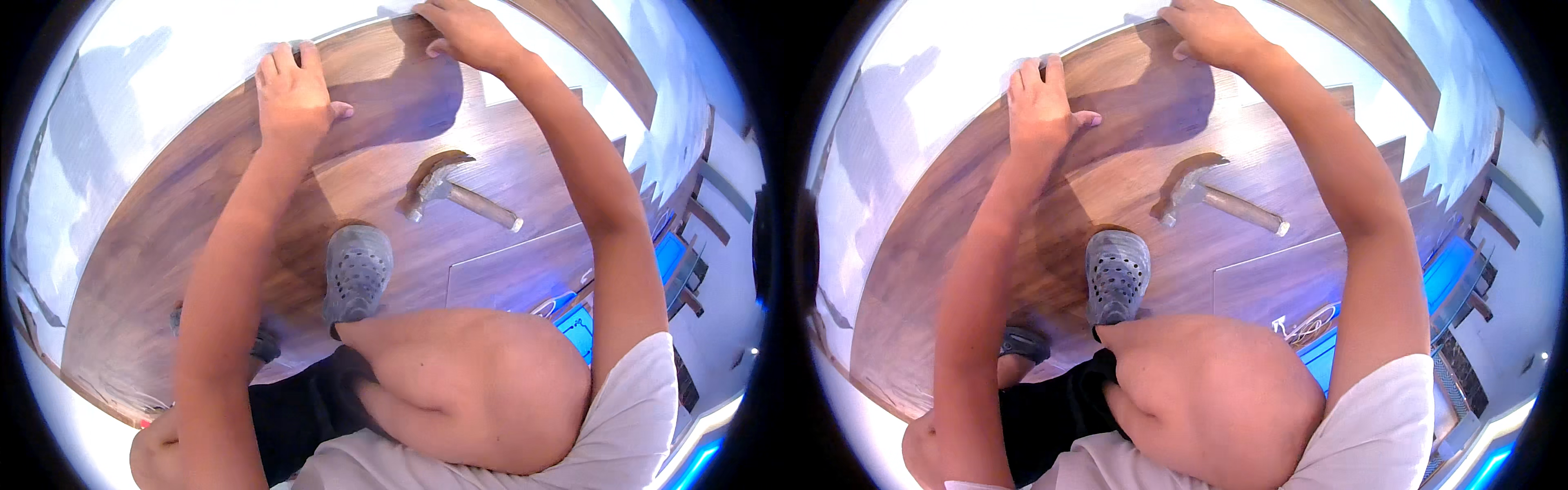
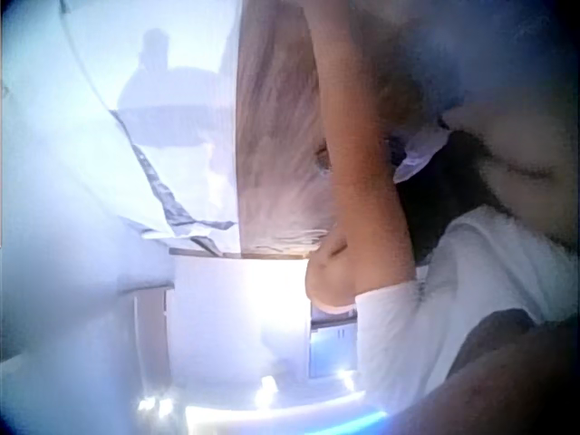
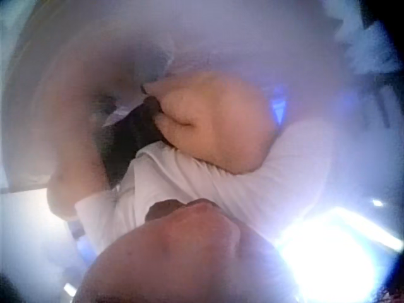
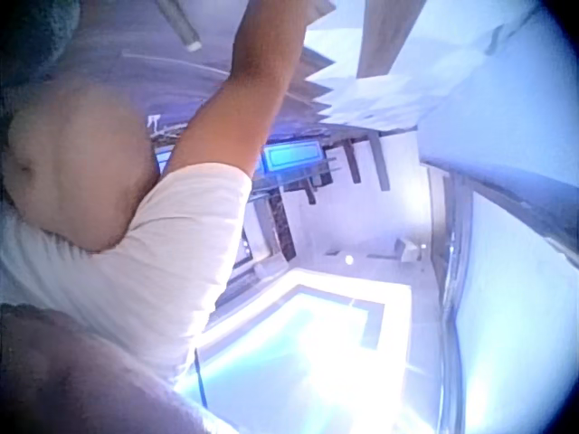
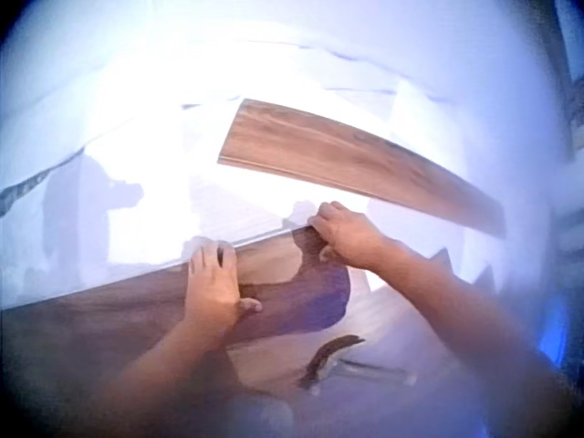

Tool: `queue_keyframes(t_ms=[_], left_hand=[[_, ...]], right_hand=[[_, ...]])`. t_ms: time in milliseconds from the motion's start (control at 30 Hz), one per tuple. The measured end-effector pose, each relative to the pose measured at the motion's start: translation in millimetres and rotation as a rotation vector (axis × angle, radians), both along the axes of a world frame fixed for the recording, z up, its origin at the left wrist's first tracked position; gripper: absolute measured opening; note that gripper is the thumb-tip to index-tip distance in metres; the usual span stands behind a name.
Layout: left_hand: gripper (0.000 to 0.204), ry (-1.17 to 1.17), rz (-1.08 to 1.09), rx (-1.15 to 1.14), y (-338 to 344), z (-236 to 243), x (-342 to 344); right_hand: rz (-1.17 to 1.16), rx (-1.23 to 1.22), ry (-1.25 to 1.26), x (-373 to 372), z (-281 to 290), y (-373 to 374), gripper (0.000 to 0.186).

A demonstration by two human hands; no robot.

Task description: The person places planks of wood flooring onto a surface, taps them into place using a hammer, and marks lines with a pen.

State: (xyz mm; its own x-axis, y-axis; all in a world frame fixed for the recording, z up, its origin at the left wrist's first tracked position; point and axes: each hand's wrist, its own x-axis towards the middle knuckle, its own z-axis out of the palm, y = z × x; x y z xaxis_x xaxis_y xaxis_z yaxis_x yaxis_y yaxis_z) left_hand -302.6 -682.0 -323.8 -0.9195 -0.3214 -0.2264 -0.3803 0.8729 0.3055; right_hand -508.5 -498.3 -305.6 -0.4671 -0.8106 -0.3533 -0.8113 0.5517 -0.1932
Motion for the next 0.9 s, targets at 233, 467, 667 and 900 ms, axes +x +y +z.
queue_keyframes(t_ms=[233,467,667,900], left_hand=[[0.102,0.074,0.042,0.048,2.1,-15.1,11.7],[0.088,0.285,-0.012,-0.013,-54.8,-32.7,69.3],[0.062,0.401,0.05,-0.134,-124.9,-24.4,126.6],[0.067,0.293,0.095,-0.191,-115.3,-0.5,126.5]], right_hand=[[-0.047,-0.054,-0.002,13.0,1.2,3.2,0.043],[-0.104,-0.193,0.02,38.5,1.9,-8.6,0.04],[-0.137,-0.327,0.047,84.2,-8.9,-60.3,0.038],[-0.126,-0.376,0.071,102.2,-10.1,-73.7,0.036]])
